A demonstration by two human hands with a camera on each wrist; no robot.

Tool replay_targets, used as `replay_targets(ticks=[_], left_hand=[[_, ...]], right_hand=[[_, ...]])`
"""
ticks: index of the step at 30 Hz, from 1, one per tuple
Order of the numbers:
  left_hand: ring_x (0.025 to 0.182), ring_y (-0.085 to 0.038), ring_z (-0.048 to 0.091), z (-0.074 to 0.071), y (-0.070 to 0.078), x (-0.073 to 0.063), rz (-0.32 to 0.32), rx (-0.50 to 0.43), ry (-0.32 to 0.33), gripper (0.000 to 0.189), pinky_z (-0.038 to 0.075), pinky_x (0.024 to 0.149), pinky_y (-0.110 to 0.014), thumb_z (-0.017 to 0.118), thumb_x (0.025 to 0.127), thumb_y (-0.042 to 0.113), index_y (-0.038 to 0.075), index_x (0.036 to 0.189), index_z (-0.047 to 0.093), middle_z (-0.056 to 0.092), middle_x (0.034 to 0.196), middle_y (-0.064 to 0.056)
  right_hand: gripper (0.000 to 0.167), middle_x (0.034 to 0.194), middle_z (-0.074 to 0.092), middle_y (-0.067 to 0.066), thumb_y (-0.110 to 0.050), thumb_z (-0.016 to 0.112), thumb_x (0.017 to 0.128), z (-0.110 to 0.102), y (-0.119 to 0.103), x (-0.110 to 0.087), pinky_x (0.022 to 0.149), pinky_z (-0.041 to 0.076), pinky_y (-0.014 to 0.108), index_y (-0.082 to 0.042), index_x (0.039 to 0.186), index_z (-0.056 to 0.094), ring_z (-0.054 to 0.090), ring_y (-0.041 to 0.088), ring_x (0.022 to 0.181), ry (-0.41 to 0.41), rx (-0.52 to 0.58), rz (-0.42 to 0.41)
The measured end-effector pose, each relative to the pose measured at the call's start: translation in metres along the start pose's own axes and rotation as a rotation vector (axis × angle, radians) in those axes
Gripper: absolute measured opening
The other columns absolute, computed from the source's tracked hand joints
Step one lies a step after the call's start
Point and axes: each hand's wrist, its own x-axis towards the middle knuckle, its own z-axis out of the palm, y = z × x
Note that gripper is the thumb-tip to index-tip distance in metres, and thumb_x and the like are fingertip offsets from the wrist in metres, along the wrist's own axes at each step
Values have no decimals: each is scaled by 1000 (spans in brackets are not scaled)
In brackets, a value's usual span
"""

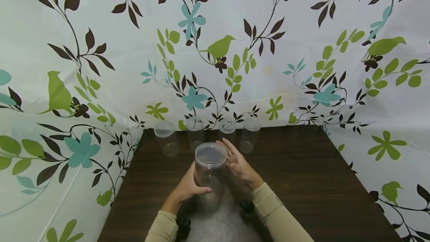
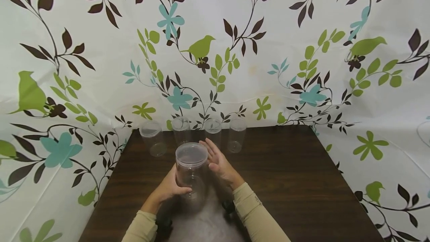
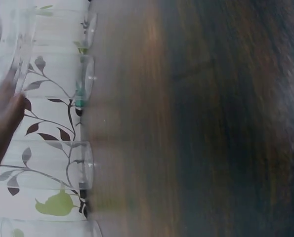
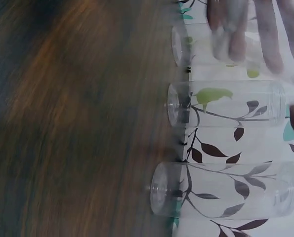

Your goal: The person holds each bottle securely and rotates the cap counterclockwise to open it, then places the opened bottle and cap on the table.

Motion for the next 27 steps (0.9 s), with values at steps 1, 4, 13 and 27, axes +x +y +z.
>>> replay_targets(ticks=[1,4,13,27], left_hand=[[137,-30,44,0,-1,-1,1,61,81,117,36,111,-32,93,66,3,7,159,22,41,153,-19],[136,-33,46,0,-4,-1,-14,217,271,118,38,110,-47,97,63,11,9,157,26,46,151,-17],[134,-31,49,6,-6,1,28,417,299,122,39,108,-56,101,58,23,9,156,30,48,150,-15],[135,-24,43,-1,10,-7,-18,102,-161,124,34,110,-29,96,65,12,24,161,18,40,155,-7]], right_hand=[[102,164,9,32,-43,67,97,2,1,0,114,34,36,2,160,0,32,16,147,48,-35,-3],[98,161,17,34,-39,69,97,13,0,-1,115,33,44,6,159,7,34,21,145,182,-173,22],[107,157,30,30,-48,78,88,40,0,4,105,44,34,5,158,16,43,44,136,299,-275,125],[103,152,42,25,-64,69,87,7,-9,3,110,40,49,0,156,27,43,42,138,-161,-70,96]])
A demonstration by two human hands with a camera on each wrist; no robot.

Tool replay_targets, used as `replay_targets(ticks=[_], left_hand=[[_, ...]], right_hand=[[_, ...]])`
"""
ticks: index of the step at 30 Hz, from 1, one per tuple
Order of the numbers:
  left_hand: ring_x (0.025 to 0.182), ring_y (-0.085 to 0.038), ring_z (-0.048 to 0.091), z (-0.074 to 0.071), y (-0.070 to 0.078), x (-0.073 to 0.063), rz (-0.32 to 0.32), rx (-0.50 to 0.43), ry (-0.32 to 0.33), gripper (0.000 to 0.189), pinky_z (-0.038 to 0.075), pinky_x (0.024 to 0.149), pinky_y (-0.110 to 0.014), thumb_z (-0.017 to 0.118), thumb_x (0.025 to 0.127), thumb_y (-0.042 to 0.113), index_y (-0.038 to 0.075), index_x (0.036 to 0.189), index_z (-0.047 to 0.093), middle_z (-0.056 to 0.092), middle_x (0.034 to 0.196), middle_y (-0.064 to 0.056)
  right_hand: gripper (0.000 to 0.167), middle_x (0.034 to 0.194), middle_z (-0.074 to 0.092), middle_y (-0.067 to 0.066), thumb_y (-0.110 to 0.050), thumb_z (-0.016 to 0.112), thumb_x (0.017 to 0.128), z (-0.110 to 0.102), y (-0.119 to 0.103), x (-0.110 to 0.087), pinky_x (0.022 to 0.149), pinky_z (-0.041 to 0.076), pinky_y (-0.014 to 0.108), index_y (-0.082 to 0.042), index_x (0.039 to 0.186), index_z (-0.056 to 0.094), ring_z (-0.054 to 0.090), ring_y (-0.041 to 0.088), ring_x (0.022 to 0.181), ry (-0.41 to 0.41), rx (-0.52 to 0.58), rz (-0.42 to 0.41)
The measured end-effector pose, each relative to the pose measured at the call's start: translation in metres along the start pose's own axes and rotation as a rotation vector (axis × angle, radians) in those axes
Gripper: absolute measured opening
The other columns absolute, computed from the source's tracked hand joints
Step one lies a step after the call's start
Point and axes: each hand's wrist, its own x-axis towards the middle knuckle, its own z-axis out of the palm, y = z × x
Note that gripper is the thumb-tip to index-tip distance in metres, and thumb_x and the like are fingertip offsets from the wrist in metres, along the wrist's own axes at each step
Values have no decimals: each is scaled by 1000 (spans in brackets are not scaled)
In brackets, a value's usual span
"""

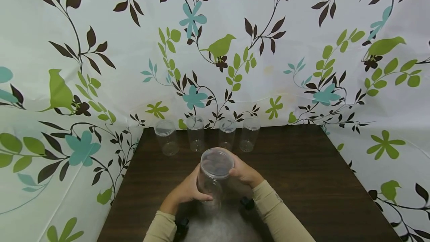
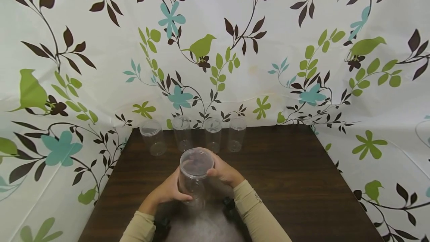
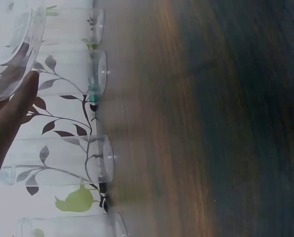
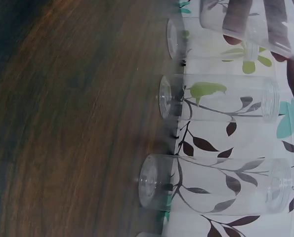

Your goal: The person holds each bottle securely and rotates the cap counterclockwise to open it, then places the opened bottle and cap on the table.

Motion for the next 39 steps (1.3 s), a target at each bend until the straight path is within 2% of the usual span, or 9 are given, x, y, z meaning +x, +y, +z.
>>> replay_targets(ticks=[5,10,15,18,23,27,31,35,39], left_hand=[[136,-23,43,2,0,1,-11,1,32,120,33,111,-30,95,67,17,21,161,20,42,154,-7],[139,-26,41,4,-4,1,-16,60,182,121,32,113,-31,96,65,17,10,160,21,41,155,-13],[139,-28,43,1,-9,4,-47,146,339,121,33,114,-47,98,63,16,10,159,23,41,155,-13],[136,-30,46,0,-12,5,-60,200,392,120,36,111,-54,99,63,18,11,158,26,44,153,-13],[130,-30,52,0,-13,7,-81,264,434,119,41,106,-54,100,61,25,14,156,30,50,148,-11],[130,-31,52,2,-10,8,-93,317,453,118,41,105,-55,100,61,23,12,156,31,50,148,-13],[131,-33,51,3,-6,9,-94,368,448,118,42,105,-55,100,60,24,11,155,31,49,147,-16],[130,-28,53,3,-5,8,-58,388,388,119,42,105,-53,100,60,27,15,155,31,51,146,-12],[130,-24,51,-3,0,5,-32,328,259,120,41,107,-50,100,62,26,14,157,27,49,148,-9]], right_hand=[[112,156,39,20,-71,65,85,-5,2,-6,112,37,42,-7,162,14,40,32,142,32,-32,41],[113,161,26,27,-68,62,89,-6,9,-9,114,34,35,0,161,7,37,21,144,107,-44,4],[108,159,16,38,-57,65,94,0,11,-8,108,40,28,11,156,10,39,9,141,266,-77,-31],[106,160,16,36,-52,69,93,6,10,-7,106,41,28,10,157,12,38,16,142,332,-106,-3],[114,165,15,25,-56,73,87,17,7,-5,109,41,37,2,160,9,31,38,146,365,-154,95],[118,166,14,24,-58,75,85,23,6,-1,114,31,53,2,160,8,24,41,149,404,-191,108],[119,165,17,24,-58,78,82,30,4,3,115,26,59,-1,161,10,27,41,148,470,-219,122],[111,162,25,23,-53,81,82,33,3,3,111,37,51,-7,161,18,39,41,141,512,-229,133],[102,155,35,22,-42,83,84,24,2,1,101,45,34,-6,159,24,48,31,130,423,-188,99]])
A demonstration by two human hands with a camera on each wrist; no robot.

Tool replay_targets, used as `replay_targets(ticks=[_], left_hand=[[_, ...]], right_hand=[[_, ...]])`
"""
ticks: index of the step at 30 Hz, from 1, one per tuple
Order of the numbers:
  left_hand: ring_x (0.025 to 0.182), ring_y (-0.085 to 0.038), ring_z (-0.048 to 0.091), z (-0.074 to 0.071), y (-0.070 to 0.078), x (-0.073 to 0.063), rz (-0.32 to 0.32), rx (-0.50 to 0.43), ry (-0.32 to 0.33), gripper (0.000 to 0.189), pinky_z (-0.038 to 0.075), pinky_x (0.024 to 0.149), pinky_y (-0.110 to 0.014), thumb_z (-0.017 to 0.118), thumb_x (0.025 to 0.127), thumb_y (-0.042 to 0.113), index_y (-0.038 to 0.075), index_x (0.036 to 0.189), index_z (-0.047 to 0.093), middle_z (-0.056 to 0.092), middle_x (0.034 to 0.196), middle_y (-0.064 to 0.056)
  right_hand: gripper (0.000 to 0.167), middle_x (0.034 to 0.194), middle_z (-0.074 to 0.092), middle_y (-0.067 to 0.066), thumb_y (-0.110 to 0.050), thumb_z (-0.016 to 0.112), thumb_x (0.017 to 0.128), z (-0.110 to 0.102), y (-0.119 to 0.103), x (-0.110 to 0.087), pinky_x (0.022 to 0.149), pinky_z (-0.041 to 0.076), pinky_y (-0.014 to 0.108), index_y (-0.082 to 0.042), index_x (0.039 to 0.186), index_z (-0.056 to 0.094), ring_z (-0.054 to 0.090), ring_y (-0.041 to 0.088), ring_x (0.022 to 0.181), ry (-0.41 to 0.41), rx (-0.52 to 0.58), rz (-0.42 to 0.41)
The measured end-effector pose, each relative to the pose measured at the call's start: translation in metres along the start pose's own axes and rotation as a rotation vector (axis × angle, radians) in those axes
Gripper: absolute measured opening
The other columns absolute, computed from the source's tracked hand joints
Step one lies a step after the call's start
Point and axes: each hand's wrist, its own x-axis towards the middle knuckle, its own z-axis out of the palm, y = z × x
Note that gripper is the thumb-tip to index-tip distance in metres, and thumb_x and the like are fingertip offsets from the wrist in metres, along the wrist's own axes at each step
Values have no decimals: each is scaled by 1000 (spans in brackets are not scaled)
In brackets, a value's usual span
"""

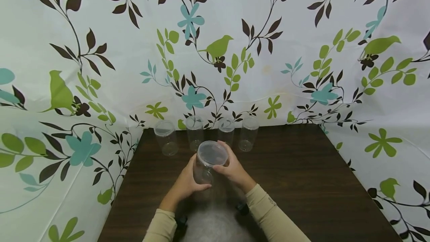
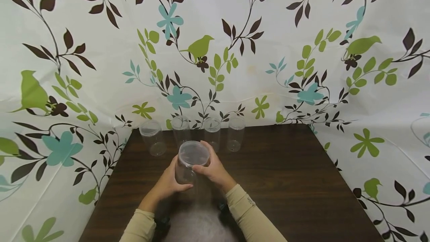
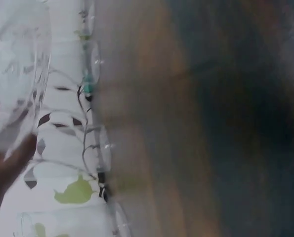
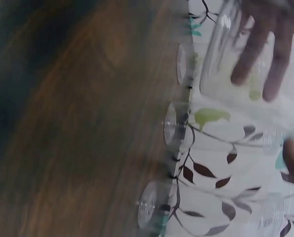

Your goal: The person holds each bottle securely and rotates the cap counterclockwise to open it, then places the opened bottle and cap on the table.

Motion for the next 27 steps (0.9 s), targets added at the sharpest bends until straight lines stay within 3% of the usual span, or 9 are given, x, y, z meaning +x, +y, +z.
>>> replay_targets(ticks=[3,7,11,16,20,24,27], left_hand=[[132,-23,48,-7,3,-1,1,-106,-122,120,39,109,-43,98,64,22,15,158,24,46,151,-8],[137,-25,42,-12,3,-3,22,-238,-282,123,34,111,-32,96,67,16,16,161,17,37,157,-9],[141,-25,36,-12,2,-4,46,-286,-348,127,30,113,-27,94,69,15,14,163,9,27,162,-12],[139,-25,41,-9,0,-3,26,-339,-307,116,33,111,-27,91,72,9,12,161,16,33,159,-13],[137,-28,44,-7,-4,-2,-31,-326,-214,113,36,110,-30,92,71,7,10,158,21,39,154,-14],[139,-31,41,-4,-10,-3,-92,-245,-70,116,34,113,-43,94,69,10,8,158,20,38,156,-15],[140,-34,41,-2,-15,-2,-112,-203,32,117,32,113,-55,95,68,10,6,158,20,38,156,-18]], right_hand=[[101,152,39,21,-41,83,84,-12,1,2,101,45,30,-3,158,25,49,26,128,-146,68,-30],[104,151,40,23,-46,82,84,-25,3,6,106,42,37,-2,158,23,45,32,133,-348,170,-43],[108,155,36,23,-50,80,85,-30,6,8,110,39,43,-8,161,17,39,38,139,-452,240,-1],[116,156,34,16,-46,80,86,-31,11,8,109,41,38,-12,164,1,40,31,139,-412,323,32],[114,162,21,22,-33,78,91,-28,15,5,110,40,34,-3,161,-7,39,22,142,-311,366,-6],[105,162,17,30,-28,77,92,-21,15,2,115,34,38,4,159,4,34,22,145,-139,228,-19],[100,160,23,30,-31,79,90,-14,13,-2,117,28,50,5,158,15,29,33,147,-42,106,10]])
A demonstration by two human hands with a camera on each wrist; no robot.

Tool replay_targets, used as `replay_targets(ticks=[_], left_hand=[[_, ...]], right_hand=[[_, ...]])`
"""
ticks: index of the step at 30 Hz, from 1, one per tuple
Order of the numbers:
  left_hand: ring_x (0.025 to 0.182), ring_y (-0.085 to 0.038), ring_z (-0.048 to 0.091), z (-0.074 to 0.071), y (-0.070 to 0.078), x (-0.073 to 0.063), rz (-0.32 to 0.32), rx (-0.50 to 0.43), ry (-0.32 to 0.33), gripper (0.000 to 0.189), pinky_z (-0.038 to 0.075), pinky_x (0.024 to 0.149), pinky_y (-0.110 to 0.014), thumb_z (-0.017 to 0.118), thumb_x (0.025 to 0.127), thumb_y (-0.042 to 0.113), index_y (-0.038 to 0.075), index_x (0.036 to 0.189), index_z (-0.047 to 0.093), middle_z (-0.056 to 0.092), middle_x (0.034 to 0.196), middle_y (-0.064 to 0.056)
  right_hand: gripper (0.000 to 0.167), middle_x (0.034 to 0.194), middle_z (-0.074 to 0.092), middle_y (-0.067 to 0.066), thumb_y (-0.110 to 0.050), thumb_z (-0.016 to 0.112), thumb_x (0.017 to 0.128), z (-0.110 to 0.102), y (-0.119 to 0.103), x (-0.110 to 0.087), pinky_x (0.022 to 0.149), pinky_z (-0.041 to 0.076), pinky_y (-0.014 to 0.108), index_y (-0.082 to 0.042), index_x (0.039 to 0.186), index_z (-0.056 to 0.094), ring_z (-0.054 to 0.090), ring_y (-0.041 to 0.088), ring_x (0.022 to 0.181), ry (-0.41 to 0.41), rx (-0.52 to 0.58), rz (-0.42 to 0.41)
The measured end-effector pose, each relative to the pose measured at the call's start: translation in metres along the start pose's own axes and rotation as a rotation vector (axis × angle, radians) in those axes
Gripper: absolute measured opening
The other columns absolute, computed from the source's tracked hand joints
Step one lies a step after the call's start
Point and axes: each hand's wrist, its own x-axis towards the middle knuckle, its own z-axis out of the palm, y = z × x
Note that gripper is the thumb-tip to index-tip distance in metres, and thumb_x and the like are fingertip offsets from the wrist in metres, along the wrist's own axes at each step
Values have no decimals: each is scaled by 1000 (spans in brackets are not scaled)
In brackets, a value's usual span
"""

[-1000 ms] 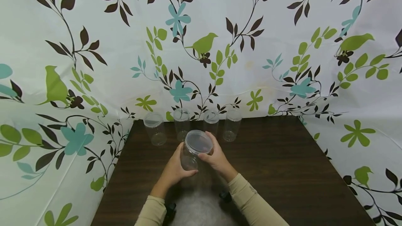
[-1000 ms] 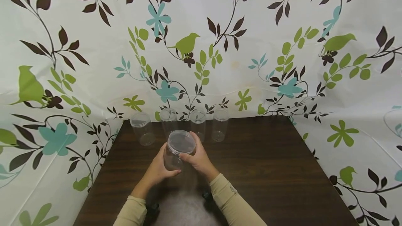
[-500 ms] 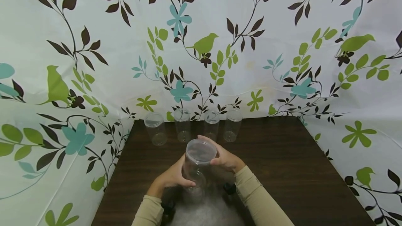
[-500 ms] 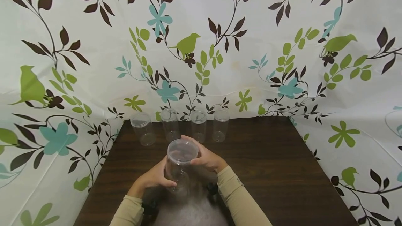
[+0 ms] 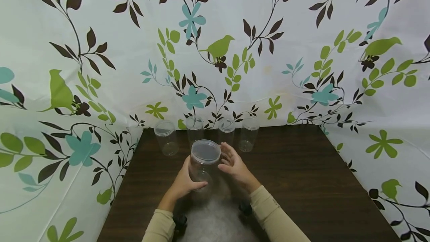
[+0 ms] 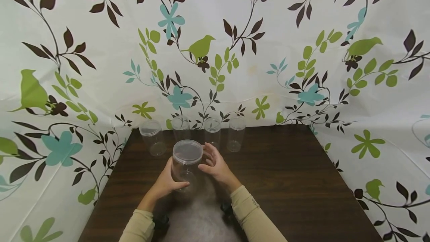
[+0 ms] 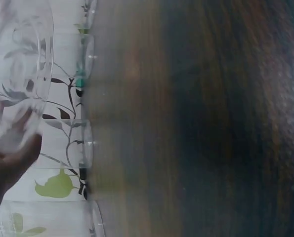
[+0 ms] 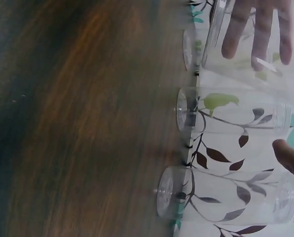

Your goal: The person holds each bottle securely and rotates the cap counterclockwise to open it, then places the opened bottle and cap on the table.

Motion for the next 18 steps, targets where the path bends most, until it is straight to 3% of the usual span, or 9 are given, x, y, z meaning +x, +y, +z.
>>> replay_targets(ticks=[3,6,10,14,18], left_hand=[[140,-37,41,2,-3,2,0,42,58,119,31,112,-59,96,66,12,4,157,21,39,155,-20],[140,-38,42,2,-5,2,11,83,67,120,33,111,-59,98,64,16,3,156,22,41,153,-21],[138,-37,44,3,-3,1,68,128,53,121,36,109,-59,99,62,19,2,155,23,43,151,-21],[135,-34,48,5,1,1,116,161,28,120,38,108,-58,99,60,17,4,154,25,47,149,-19],[136,-33,47,3,6,0,111,165,-40,121,37,109,-57,99,61,20,4,155,24,45,151,-18]], right_hand=[[100,161,25,28,-34,79,90,6,-2,-2,117,23,60,5,158,18,23,41,149,18,-76,20],[101,163,22,27,-36,78,91,12,-5,-2,117,22,60,6,158,15,20,41,150,11,-114,29],[104,164,19,26,-36,78,91,19,-7,1,118,26,50,5,159,11,22,37,151,22,-112,52],[110,160,27,26,-43,81,86,21,-9,4,111,38,40,3,159,13,36,39,144,34,-127,52],[108,153,37,24,-49,83,82,17,-9,6,101,46,43,-1,158,23,47,43,131,9,-152,23]])
